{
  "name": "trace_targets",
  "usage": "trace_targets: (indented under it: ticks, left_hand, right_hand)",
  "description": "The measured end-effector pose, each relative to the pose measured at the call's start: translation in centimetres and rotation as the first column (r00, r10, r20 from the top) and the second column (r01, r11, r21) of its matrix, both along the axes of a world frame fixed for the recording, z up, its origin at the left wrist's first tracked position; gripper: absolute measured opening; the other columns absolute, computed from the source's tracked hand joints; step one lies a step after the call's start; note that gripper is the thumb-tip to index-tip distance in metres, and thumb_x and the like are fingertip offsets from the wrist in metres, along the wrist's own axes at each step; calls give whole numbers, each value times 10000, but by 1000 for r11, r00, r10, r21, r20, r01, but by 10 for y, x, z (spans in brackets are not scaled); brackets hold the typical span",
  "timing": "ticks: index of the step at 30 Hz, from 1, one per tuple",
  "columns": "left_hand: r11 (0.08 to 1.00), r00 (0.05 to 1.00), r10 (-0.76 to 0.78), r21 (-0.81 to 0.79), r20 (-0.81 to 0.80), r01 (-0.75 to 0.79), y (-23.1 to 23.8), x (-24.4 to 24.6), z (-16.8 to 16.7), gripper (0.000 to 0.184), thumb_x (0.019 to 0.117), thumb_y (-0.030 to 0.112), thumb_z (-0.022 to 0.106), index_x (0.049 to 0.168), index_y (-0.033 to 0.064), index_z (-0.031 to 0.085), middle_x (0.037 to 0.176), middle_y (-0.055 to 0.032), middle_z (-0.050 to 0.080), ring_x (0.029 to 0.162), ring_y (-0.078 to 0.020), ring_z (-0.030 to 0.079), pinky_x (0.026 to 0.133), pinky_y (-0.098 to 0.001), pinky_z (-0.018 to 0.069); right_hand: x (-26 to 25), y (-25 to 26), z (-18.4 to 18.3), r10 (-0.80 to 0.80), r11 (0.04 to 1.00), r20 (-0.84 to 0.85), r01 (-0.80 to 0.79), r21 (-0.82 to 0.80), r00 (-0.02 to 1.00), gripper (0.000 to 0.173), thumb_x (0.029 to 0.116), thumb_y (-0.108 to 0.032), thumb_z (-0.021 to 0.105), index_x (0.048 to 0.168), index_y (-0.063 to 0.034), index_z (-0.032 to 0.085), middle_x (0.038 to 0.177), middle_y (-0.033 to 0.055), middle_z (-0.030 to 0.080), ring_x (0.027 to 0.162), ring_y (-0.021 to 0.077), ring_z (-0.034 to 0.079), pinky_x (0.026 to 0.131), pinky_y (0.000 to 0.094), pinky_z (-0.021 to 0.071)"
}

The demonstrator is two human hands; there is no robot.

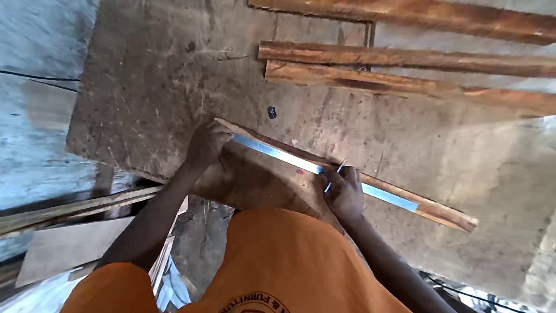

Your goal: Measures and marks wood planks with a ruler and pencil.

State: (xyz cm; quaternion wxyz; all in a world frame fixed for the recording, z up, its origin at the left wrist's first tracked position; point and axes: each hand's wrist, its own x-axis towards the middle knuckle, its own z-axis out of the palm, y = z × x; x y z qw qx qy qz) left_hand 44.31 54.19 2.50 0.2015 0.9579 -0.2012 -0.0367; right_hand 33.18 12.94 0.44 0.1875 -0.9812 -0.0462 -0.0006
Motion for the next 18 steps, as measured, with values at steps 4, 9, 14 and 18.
trace_targets:
  ticks: [4,9,14,18]
  left_hand:
    - [1000,1000,-3,28,-8,3,1,0,-2,208,1014,214,629,1148,179,785,1289,-11,706,1288,-219,607,1145,-437,443]
    - [1000,998,7,11,56,-8,-1,4,-9,164,997,232,655,1062,183,797,1206,11,732,1212,-200,640,1095,-427,479]
    - [1000,999,-14,-5,-31,14,4,0,1,239,1034,157,576,1159,176,779,1297,-23,703,1285,-233,613,1134,-458,457]
    - [1000,999,-20,11,-30,20,3,2,-2,220,1018,223,621,1171,186,774,1299,-5,699,1270,-207,616,1122,-434,466]
  right_hand:
    - [-1,-3,3,34,999,-2,-34,-2,999,294,974,-348,634,1090,-102,746,1113,220,631,1096,432,592,891,580,513]
    - [1,2,0,-6,1000,0,6,-25,1000,242,970,-296,645,1099,-117,744,1100,221,627,1088,434,589,880,592,509]
    - [-2,3,-1,4,999,27,-2,-50,1000,290,995,-330,591,1100,-104,740,1127,232,626,1095,442,596,862,590,521]
    - [0,2,-3,2,999,33,0,-54,999,316,935,-347,680,1067,-65,736,1111,231,631,1094,447,598,882,595,518]
